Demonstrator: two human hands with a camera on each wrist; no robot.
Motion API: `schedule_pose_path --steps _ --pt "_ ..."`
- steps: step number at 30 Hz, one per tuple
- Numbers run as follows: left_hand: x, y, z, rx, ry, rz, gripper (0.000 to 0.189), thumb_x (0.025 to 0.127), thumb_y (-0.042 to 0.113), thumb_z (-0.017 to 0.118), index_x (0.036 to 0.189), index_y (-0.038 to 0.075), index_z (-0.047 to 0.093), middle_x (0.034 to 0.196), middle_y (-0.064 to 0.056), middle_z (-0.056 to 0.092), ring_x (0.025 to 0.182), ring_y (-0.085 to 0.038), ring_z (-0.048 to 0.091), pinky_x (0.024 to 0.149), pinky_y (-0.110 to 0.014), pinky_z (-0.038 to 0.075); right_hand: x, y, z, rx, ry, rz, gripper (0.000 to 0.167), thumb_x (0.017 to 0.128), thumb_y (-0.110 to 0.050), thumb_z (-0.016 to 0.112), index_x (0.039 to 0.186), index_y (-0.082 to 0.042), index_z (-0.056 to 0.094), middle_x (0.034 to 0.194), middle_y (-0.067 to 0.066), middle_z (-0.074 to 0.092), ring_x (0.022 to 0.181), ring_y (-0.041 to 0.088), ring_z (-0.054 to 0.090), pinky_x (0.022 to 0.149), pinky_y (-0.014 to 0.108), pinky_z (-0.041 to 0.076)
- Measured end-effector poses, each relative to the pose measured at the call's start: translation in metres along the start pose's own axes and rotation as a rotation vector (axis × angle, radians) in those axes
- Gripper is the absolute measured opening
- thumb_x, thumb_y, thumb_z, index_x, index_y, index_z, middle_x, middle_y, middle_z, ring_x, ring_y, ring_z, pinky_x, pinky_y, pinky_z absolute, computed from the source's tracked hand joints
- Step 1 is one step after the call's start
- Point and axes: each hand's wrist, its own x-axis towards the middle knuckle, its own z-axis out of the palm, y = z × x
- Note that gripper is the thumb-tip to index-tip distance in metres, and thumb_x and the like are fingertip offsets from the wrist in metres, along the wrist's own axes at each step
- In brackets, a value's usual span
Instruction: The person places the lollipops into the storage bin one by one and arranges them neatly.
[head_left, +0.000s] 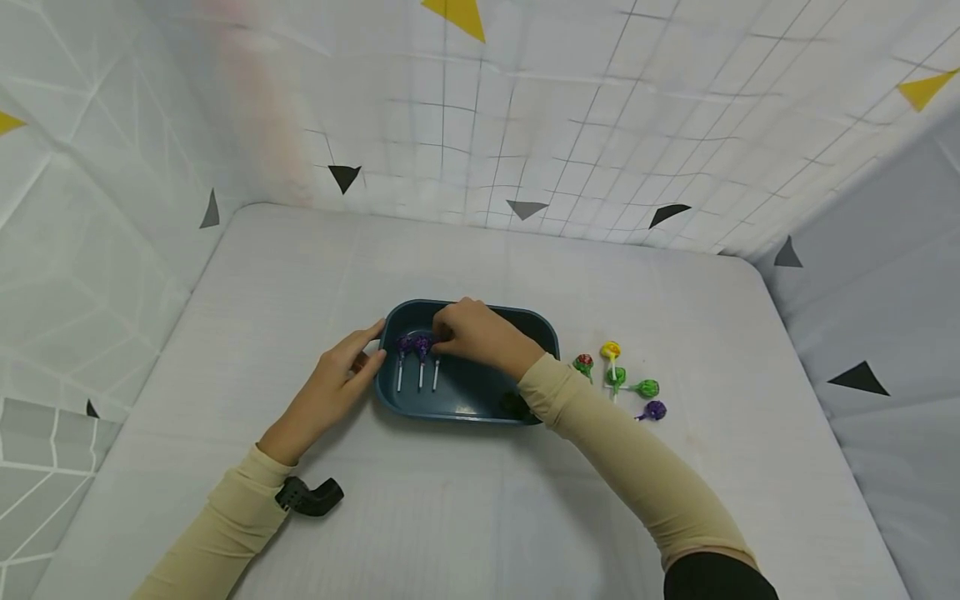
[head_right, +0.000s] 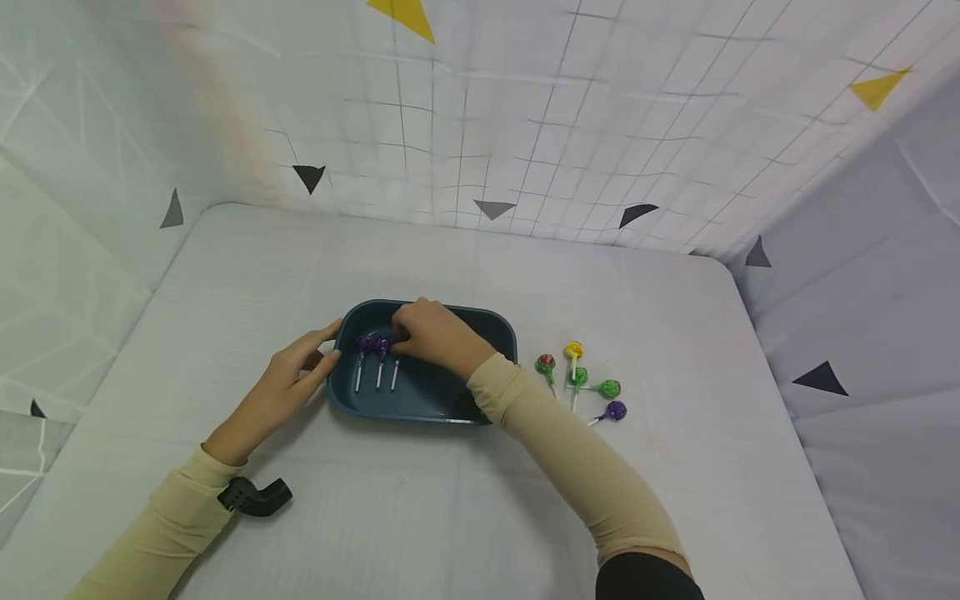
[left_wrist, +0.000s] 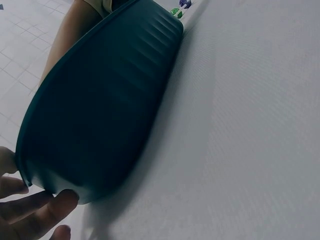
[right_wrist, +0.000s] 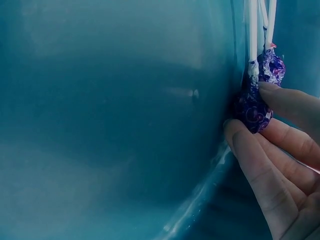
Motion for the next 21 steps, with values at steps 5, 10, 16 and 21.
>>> schedule_pose_path --steps 5,10,16,21 --pt "-0.0001 -0.0002 0.0002 -0.001 -0.002 -0.001 0.052 0.109 0.018 0.054 0.157 0.003 0.043 0.135 -0.018 0.065 0.089 -0.019 0.066 0.080 -0.037 0.056 -0.0004 0.0002 0.0008 -0.006 0.002 0.004 0.018 0.096 -0.026 0.076 0.101 -0.009 0.078 0.091 0.001 0.077 0.075 0.008 0.066 0.070 0.024 0.055" --pt "-0.0002 0.0000 0.0001 0.002 0.000 0.003 0.051 0.109 0.017 0.054 0.157 0.002 0.043 0.134 -0.018 0.065 0.088 -0.020 0.066 0.080 -0.037 0.056 -0.0013 0.0011 0.0008 0.002 0.004 0.012 0.017 0.096 -0.026 0.076 0.101 -0.009 0.078 0.091 0.001 0.077 0.075 0.008 0.067 0.071 0.025 0.056" --pt "-0.0003 0.0006 0.0000 0.007 0.006 0.007 0.051 0.109 0.016 0.055 0.156 0.002 0.043 0.136 -0.019 0.065 0.088 -0.020 0.066 0.080 -0.037 0.056 -0.0015 0.0018 0.0006 0.008 0.006 0.012 0.017 0.095 -0.024 0.077 0.101 -0.008 0.077 0.093 0.002 0.077 0.078 0.010 0.068 0.073 0.026 0.058" --pt "-0.0002 0.0005 0.0003 0.008 0.006 0.005 0.051 0.108 0.016 0.055 0.156 0.002 0.043 0.134 -0.018 0.065 0.088 -0.020 0.066 0.080 -0.038 0.056 -0.0013 0.0014 0.0015 0.011 0.007 0.009 0.017 0.096 -0.023 0.077 0.103 -0.008 0.078 0.095 0.003 0.078 0.080 0.010 0.070 0.075 0.027 0.059"
